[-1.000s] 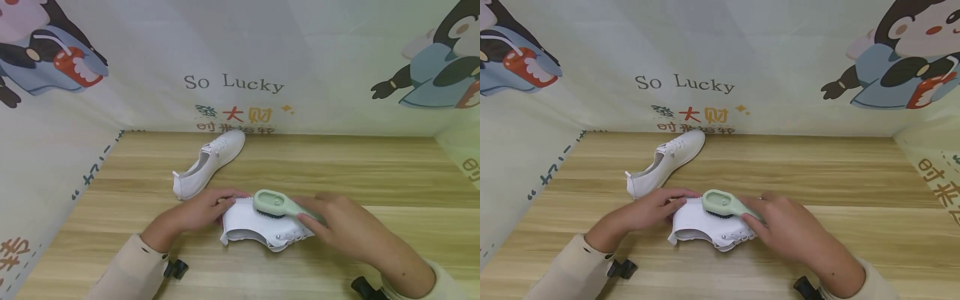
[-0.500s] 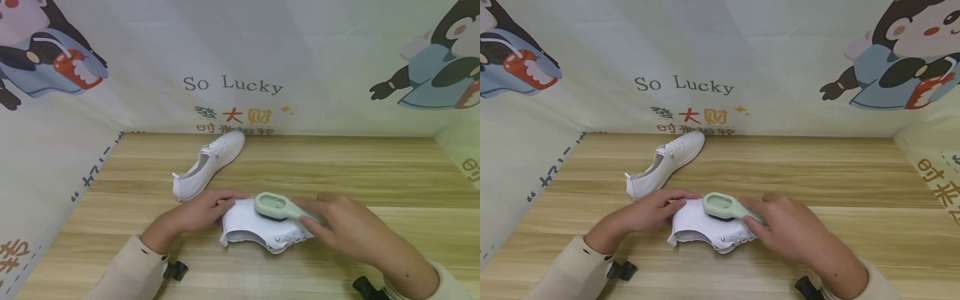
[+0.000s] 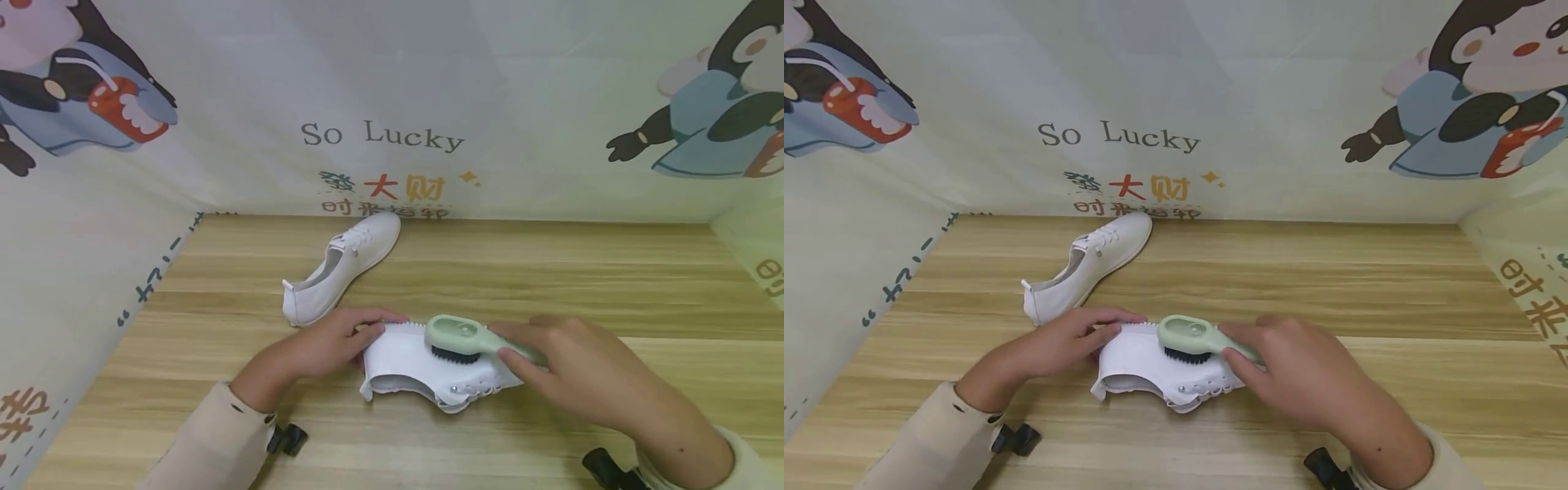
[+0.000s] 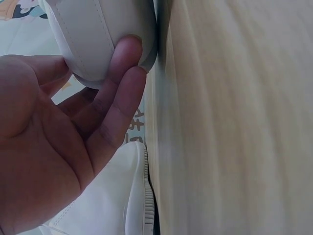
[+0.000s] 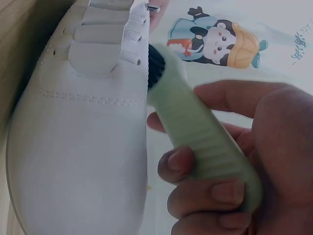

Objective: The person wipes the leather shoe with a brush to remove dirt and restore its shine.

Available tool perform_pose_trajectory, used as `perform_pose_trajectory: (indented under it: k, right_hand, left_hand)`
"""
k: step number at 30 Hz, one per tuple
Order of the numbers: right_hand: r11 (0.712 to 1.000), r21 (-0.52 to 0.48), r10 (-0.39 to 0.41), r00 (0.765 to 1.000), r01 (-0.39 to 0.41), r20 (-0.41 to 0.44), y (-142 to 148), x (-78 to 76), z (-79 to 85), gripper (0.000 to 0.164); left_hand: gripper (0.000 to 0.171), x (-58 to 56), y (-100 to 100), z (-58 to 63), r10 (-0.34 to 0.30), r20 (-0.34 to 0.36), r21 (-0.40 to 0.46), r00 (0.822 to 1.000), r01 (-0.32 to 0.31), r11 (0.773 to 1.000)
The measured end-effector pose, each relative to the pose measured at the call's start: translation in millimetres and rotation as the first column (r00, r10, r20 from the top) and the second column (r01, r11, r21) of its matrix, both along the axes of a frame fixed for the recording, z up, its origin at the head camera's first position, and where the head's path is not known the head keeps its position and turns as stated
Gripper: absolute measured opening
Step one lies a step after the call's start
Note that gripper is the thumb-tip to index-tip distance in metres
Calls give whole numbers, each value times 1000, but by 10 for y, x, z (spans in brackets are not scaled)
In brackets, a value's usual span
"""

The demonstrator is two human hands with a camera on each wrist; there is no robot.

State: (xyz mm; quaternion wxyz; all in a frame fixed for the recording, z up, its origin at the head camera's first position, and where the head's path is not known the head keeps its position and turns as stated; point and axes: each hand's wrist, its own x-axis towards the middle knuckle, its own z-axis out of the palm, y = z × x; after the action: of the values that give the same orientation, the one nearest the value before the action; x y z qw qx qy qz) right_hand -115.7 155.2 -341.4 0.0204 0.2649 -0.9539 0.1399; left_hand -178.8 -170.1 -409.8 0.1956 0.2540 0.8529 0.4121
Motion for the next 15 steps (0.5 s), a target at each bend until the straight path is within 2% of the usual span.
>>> perform_pose_trajectory:
  k: [11, 15]
  right_hand:
    - [997, 22, -78, 997, 78, 3, -17, -23, 5, 40]
    - [998, 6, -64, 998, 64, 2, -33, -26, -8, 40]
  left_hand:
    - [33, -13, 11, 18, 5, 8, 6, 1000, -5, 1000]
    - [33, -12, 11, 17, 0, 6, 9, 1000, 0, 1000]
